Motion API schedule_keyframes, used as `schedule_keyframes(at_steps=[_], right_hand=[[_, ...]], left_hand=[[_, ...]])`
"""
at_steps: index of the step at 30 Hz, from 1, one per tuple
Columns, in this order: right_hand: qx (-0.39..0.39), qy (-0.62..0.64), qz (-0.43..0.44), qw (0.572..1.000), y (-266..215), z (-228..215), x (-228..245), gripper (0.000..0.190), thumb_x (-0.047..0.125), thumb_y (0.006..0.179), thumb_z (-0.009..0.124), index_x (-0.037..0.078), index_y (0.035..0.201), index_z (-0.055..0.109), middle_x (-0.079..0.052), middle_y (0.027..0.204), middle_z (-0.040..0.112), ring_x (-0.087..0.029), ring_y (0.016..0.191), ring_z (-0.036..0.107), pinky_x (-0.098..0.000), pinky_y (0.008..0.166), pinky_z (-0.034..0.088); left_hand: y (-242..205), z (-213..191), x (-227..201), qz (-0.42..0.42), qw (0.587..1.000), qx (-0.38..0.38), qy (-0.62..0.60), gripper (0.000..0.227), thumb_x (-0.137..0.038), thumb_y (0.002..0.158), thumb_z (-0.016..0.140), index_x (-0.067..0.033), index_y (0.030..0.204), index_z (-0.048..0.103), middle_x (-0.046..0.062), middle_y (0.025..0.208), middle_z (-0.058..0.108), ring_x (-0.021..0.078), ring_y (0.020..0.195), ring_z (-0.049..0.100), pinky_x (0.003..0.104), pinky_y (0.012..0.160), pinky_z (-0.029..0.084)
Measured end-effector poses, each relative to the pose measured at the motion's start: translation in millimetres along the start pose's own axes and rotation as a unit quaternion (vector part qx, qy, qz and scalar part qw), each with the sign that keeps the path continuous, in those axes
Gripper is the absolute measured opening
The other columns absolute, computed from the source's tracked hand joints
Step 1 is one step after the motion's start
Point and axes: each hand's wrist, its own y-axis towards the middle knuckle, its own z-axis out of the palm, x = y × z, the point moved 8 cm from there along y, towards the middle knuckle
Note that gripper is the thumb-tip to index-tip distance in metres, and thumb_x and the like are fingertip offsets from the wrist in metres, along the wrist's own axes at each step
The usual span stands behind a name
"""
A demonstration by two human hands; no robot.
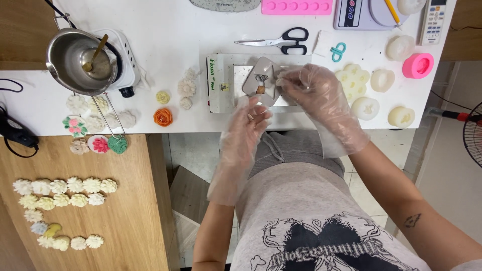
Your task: The recorder is sorting various wax decorative elements from a plastic bag and placing them into containers for candle production.
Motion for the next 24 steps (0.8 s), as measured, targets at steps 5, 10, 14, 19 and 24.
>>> schedule_keyframes(at_steps=[5, 10, 14, 19, 24], right_hand=[[-0.036, 0.082, 0.107, 0.99, 9, -4, -34, 0.015, 0.017, 0.096, 0.078, 0.006, 0.104, 0.076, -0.007, 0.097, 0.076, -0.013, 0.082, 0.074, -0.0235, 0.071, 0.064], [-0.015, 0.011, 0.126, 0.992, 2, -18, -40, 0.016, 0.019, 0.093, 0.08, 0.007, 0.104, 0.078, -0.007, 0.097, 0.077, -0.014, 0.083, 0.074, -0.0252, 0.073, 0.063], [0.049, -0.042, 0.232, 0.971, -11, -13, -49, 0.02, 0.024, 0.088, 0.08, 0.011, 0.103, 0.079, -0.005, 0.094, 0.079, -0.013, 0.08, 0.074, -0.0287, 0.072, 0.062], [0.038, -0.028, 0.196, 0.98, -20, -17, -44, 0.021, 0.024, 0.09, 0.079, 0.012, 0.107, 0.078, -0.005, 0.096, 0.078, -0.012, 0.083, 0.074, -0.0287, 0.072, 0.062], [-0.009, -0.052, 0.17, 0.984, -34, -30, -58, 0.018, 0.025, 0.094, 0.08, 0.01, 0.103, 0.076, -0.004, 0.103, 0.079, -0.011, 0.085, 0.074, -0.0276, 0.069, 0.062]], left_hand=[[-1, 7, -5, -0.007, 0.973, 0.119, -0.2, 0.051, -0.035, 0.097, 0.064, 0.0044, 0.129, 0.062, 0.013, 0.108, 0.07, 0.0258, 0.103, 0.07, 0.033, 0.093, 0.059], [-8, 4, -14, 0.002, 0.974, 0.097, -0.203, 0.047, -0.034, 0.101, 0.064, 0.0053, 0.128, 0.062, 0.015, 0.111, 0.068, 0.0259, 0.103, 0.07, 0.034, 0.093, 0.057], [-11, 9, -17, -0.006, 0.982, 0.108, -0.157, 0.051, -0.036, 0.101, 0.061, 0.0039, 0.132, 0.061, 0.016, 0.117, 0.068, 0.0266, 0.112, 0.069, 0.034, 0.099, 0.056], [-2, 14, -3, 0.005, 0.972, 0.186, -0.143, 0.061, -0.043, 0.103, 0.055, 0.0018, 0.144, 0.051, 0.016, 0.133, 0.063, 0.026, 0.128, 0.061, 0.036, 0.108, 0.05], [-3, 20, -5, 0.017, 0.955, 0.235, -0.18, 0.065, -0.043, 0.105, 0.051, 0.0004, 0.152, 0.043, 0.019, 0.149, 0.053, 0.0288, 0.14, 0.051, 0.039, 0.114, 0.046]])
